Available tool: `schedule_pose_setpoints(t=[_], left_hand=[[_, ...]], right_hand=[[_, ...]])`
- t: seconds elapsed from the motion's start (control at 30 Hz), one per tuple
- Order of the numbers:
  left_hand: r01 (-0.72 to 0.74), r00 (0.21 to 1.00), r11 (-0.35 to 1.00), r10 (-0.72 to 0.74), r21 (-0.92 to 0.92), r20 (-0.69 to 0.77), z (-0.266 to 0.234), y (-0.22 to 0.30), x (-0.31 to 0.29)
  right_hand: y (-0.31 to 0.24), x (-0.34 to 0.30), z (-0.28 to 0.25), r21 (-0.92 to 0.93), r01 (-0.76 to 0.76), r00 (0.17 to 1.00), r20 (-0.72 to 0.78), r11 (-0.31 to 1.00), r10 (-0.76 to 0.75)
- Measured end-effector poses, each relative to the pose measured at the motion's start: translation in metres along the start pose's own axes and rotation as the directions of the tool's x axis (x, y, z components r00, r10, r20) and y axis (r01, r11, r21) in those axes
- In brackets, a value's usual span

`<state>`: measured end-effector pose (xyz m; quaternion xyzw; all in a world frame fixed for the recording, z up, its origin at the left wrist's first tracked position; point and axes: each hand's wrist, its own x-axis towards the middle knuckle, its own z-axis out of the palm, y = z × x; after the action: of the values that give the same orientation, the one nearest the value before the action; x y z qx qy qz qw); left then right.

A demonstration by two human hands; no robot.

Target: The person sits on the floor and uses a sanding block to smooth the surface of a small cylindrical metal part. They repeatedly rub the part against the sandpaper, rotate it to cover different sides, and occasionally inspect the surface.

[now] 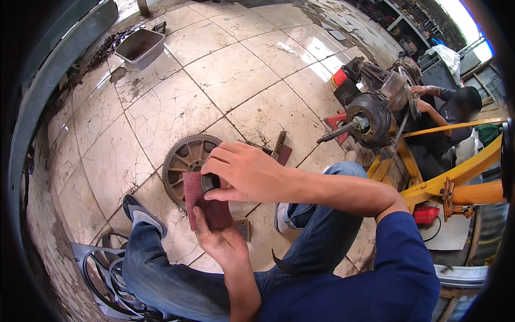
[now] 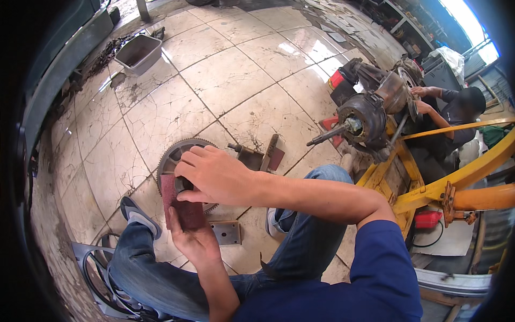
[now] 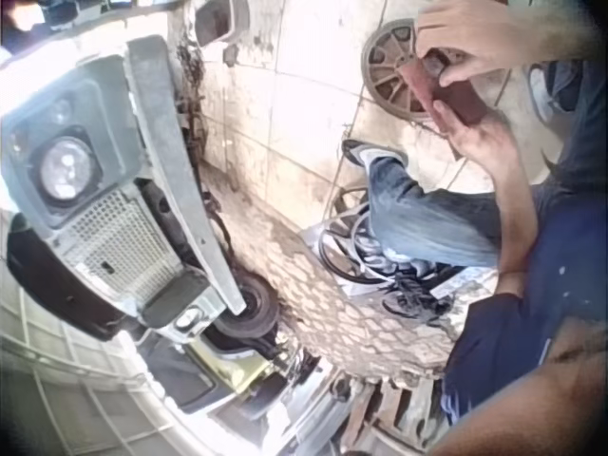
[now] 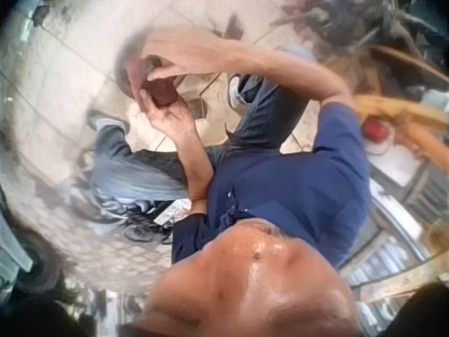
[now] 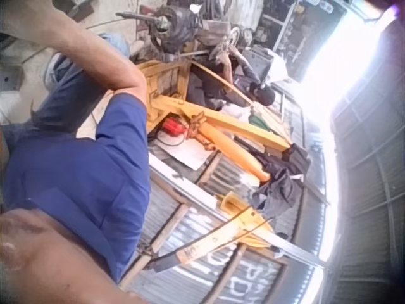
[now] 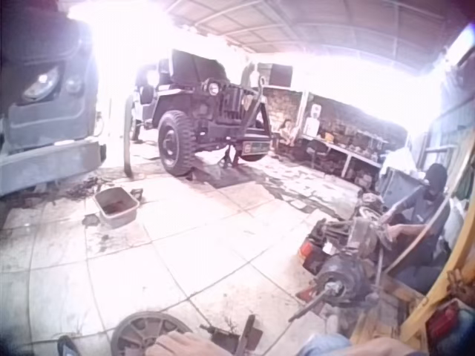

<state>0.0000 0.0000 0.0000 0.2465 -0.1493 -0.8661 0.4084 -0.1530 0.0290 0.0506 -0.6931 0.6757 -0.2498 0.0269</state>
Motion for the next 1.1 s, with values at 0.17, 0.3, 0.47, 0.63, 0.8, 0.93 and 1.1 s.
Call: schedule_pose_setpoints(t=[0.17,0.3,0.47,0.63,0.8,0.93,1.1], left_hand=[[0.051,0.995,0.991,-0.04,-0.124,0.091,-0.004,0.007,0.006],[-0.001,1.0,1.0,0.0,-0.012,-0.031,0.006,0.003,0.004],[-0.019,0.998,1.0,0.019,-0.003,-0.066,-0.006,-0.005,0.002],[0.009,0.998,1.0,-0.009,-0.003,-0.056,0.004,-0.004,0.001],[0.011,0.999,0.999,-0.01,0.032,-0.041,0.008,-0.001,0.002],[-0.002,1.0,1.0,0.002,0.015,-0.007,0.008,-0.003,0.002],[-0.01,1.0,0.999,0.01,0.035,0.022,0.004,-0.002,0.003]], right_hand=[[-0.007,0.003,0.006,0.075,0.137,0.991,-0.015,0.988,-0.136],[0.01,0.007,0.001,0.157,-0.03,0.999,-0.011,0.987,0.032],[-0.001,0.0,-0.001,0.259,0.044,0.997,0.055,0.965,-0.06],[0.002,0.0,-0.004,0.36,-0.047,0.999,0.029,0.932,0.039],[-0.001,0.003,-0.006,0.293,-0.068,0.995,0.086,0.954,0.045],[-0.008,-0.001,-0.004,0.267,-0.031,0.997,0.076,0.963,0.011],[-0.008,-0.003,-0.003,0.327,-0.07,0.991,0.133,0.943,0.027]])
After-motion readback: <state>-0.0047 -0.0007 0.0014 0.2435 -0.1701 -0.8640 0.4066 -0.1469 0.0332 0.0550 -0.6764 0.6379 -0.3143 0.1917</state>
